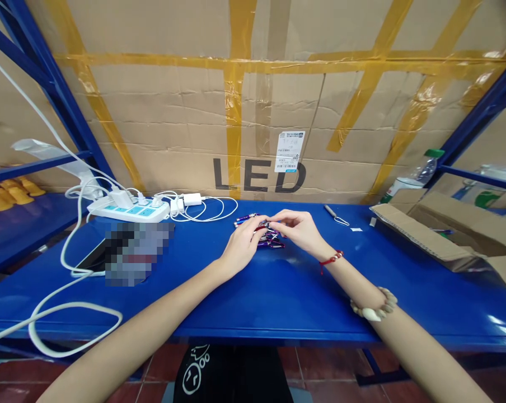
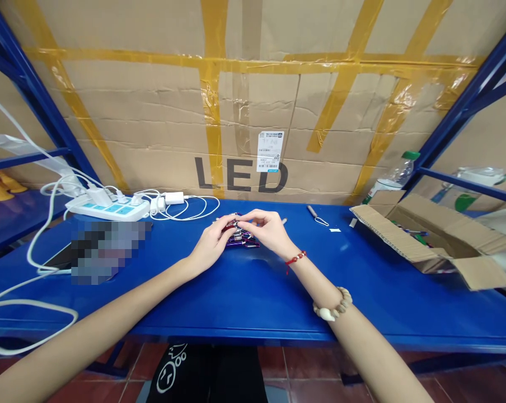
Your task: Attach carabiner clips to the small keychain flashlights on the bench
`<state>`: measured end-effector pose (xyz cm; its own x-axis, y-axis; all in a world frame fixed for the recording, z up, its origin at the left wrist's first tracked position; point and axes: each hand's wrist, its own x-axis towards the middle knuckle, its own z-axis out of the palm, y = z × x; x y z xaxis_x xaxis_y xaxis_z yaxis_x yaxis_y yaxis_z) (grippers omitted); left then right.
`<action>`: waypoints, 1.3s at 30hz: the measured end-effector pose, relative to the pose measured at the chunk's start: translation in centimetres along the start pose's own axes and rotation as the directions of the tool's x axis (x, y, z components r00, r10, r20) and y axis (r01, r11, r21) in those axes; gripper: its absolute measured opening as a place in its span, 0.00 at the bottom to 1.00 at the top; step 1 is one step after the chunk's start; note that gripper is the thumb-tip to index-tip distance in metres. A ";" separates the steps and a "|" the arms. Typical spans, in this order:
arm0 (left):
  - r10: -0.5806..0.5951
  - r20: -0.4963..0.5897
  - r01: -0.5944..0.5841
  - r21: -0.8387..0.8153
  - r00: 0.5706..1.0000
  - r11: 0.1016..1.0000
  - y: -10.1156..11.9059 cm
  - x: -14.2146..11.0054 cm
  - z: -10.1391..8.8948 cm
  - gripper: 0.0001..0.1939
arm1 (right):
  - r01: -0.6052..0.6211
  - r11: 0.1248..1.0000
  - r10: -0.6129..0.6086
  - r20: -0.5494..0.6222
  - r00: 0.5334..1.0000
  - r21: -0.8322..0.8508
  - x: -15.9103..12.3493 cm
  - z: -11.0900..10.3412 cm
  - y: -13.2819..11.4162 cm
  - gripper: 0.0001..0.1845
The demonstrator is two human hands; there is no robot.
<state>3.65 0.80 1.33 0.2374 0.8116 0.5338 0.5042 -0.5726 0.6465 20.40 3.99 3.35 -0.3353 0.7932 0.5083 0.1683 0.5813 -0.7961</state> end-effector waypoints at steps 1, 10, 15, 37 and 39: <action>0.006 0.003 -0.006 0.017 1.000 1.000 0.0 0.0 0.0 0.14 | -0.016 1.000 0.016 -0.005 1.000 0.005 0.0 0.0 0.1 0.16; -0.043 0.027 0.044 -0.042 0.999 0.998 -0.4 0.1 0.1 0.13 | -0.004 0.997 0.004 0.002 1.000 0.075 0.0 0.2 0.4 0.15; -0.068 0.049 0.071 -0.050 0.996 0.996 -0.3 0.2 0.0 0.13 | -0.031 0.999 0.029 0.083 0.996 0.019 0.0 -0.3 0.4 0.17; 0.016 0.092 -0.007 -0.099 0.996 0.995 -0.2 0.3 -0.2 0.12 | 0.029 0.998 -0.024 0.086 0.996 -0.056 0.1 -1.4 0.2 0.16; 0.020 0.096 -0.011 -0.085 0.995 0.996 -0.3 0.2 -0.1 0.13 | 0.029 0.998 -0.023 0.092 0.996 -0.064 0.1 -1.4 0.1 0.15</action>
<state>3.45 1.13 1.37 0.3260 0.8076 0.4914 0.4287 -0.5896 0.6845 21.69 4.36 3.72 -0.4227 0.7598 0.4940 0.2176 0.6142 -0.7586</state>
